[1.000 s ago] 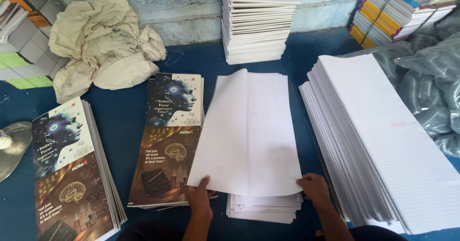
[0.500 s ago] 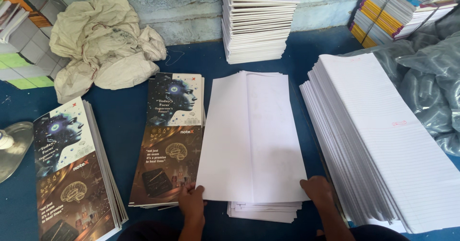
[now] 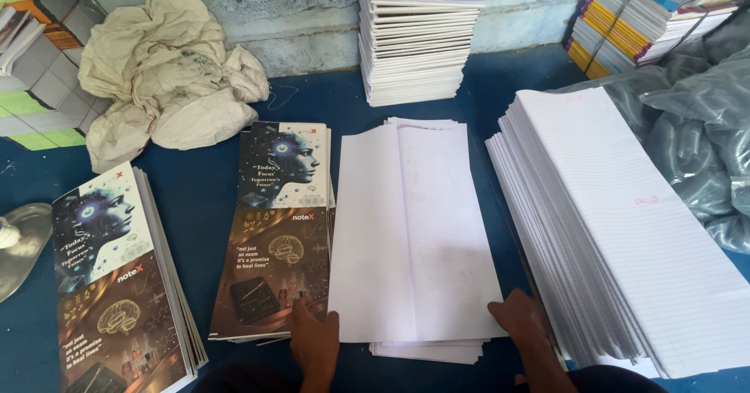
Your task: The person assembles notebooks by placing printed index pages between two covers. They repeatedly pick up a cover, insert an index page, and add another cover to form a complete notebook, stacking the finished units.
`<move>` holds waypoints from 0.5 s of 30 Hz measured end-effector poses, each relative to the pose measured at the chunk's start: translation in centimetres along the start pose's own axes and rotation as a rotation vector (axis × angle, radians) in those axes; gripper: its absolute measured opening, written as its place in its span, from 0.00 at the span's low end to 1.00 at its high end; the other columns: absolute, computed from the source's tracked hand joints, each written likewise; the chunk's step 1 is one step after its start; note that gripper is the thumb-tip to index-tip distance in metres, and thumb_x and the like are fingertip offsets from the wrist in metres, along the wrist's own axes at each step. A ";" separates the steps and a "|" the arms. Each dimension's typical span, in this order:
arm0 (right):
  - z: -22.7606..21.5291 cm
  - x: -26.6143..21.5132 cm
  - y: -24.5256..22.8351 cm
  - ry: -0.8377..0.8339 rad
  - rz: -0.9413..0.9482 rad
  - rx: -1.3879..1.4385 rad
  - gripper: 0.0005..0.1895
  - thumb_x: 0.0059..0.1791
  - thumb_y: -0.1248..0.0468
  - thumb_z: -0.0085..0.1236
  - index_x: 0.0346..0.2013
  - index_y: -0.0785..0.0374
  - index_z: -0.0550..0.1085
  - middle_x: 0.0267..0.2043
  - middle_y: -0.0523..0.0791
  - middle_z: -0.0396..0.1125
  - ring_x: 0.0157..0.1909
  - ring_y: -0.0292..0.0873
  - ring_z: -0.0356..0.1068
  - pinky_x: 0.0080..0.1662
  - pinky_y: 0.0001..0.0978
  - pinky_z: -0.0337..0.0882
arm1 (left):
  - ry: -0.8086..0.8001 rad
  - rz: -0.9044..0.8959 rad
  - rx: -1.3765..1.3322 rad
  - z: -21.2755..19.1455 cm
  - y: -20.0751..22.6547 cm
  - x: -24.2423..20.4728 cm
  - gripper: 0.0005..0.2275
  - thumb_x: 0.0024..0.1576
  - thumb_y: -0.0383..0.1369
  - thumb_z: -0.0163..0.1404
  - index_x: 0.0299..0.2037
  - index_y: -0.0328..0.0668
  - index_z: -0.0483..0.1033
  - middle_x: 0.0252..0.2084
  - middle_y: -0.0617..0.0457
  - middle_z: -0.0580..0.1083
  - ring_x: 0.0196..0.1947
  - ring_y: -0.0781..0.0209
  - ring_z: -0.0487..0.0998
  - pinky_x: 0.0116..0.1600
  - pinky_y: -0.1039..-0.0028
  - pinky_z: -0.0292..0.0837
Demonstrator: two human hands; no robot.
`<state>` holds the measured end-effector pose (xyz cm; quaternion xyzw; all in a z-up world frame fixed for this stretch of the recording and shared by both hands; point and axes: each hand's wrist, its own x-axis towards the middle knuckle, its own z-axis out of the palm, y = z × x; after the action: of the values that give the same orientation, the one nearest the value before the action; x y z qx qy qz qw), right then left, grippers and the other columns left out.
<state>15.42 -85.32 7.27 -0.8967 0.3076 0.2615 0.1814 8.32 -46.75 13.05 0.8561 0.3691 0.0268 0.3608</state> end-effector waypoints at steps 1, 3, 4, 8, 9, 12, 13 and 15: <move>-0.5 -0.7 -0.3 0.035 -0.013 -0.017 0.33 0.44 0.51 0.65 0.56 0.70 0.73 0.52 0.58 0.73 0.50 0.55 0.77 0.50 0.46 0.78 | 0.014 0.019 -0.040 -0.2 0.1 -0.1 0.24 0.48 0.33 0.62 0.55 0.41 0.70 0.50 0.44 0.72 0.45 0.48 0.78 0.49 0.59 0.74; -1.9 -2.2 -0.9 0.105 -0.037 -0.052 0.36 0.44 0.49 0.66 0.59 0.70 0.70 0.55 0.58 0.71 0.53 0.55 0.75 0.52 0.45 0.77 | 0.042 0.057 -0.120 -0.3 0.5 -0.4 0.16 0.52 0.35 0.60 0.50 0.41 0.76 0.45 0.48 0.76 0.42 0.51 0.80 0.48 0.61 0.75; -2.5 -3.2 -1.3 0.143 -0.069 -0.042 0.34 0.44 0.50 0.65 0.58 0.68 0.71 0.55 0.56 0.71 0.53 0.54 0.75 0.52 0.45 0.76 | 0.036 0.074 -0.149 -0.4 0.7 -0.4 0.14 0.53 0.35 0.59 0.46 0.41 0.78 0.42 0.49 0.77 0.41 0.53 0.80 0.47 0.62 0.75; -5.8 -7.3 -2.6 0.230 -0.190 0.005 0.24 0.47 0.52 0.63 0.52 0.63 0.77 0.49 0.51 0.75 0.50 0.50 0.78 0.52 0.42 0.78 | 0.014 0.117 -0.228 0.1 1.5 -0.4 0.10 0.52 0.37 0.60 0.36 0.40 0.81 0.33 0.53 0.77 0.34 0.58 0.79 0.41 0.68 0.74; -6.8 -8.2 -3.1 0.236 -0.221 0.019 0.21 0.48 0.53 0.62 0.50 0.62 0.79 0.47 0.50 0.77 0.48 0.48 0.79 0.52 0.41 0.78 | 0.011 0.122 -0.238 0.3 1.8 -0.4 0.10 0.51 0.38 0.61 0.35 0.40 0.81 0.32 0.53 0.76 0.32 0.59 0.78 0.40 0.68 0.73; -9.5 -10.5 -4.6 0.325 -0.297 0.070 0.18 0.48 0.54 0.63 0.47 0.61 0.79 0.45 0.48 0.76 0.47 0.48 0.77 0.51 0.41 0.77 | -0.029 0.181 -0.193 0.8 2.4 -0.6 0.10 0.53 0.38 0.62 0.30 0.38 0.81 0.30 0.53 0.76 0.30 0.61 0.74 0.37 0.68 0.69; -10.5 -11.2 -4.9 0.309 -0.283 0.082 0.17 0.49 0.53 0.62 0.47 0.60 0.79 0.45 0.48 0.77 0.46 0.47 0.78 0.50 0.41 0.77 | -0.030 0.183 -0.222 1.2 2.7 -0.7 0.10 0.52 0.38 0.62 0.30 0.38 0.81 0.29 0.53 0.76 0.29 0.61 0.74 0.36 0.69 0.68; -12.4 -12.2 -5.4 0.276 -0.261 0.107 0.17 0.52 0.52 0.59 0.48 0.59 0.78 0.45 0.48 0.78 0.44 0.46 0.78 0.48 0.41 0.78 | -0.025 0.184 -0.279 1.6 3.1 -0.9 0.10 0.50 0.37 0.63 0.30 0.38 0.80 0.28 0.52 0.75 0.28 0.62 0.73 0.35 0.70 0.68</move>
<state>15.08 -81.73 25.15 -0.9453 0.2243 0.0939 0.2174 10.05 -49.77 14.02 0.8283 0.2772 0.1001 0.4766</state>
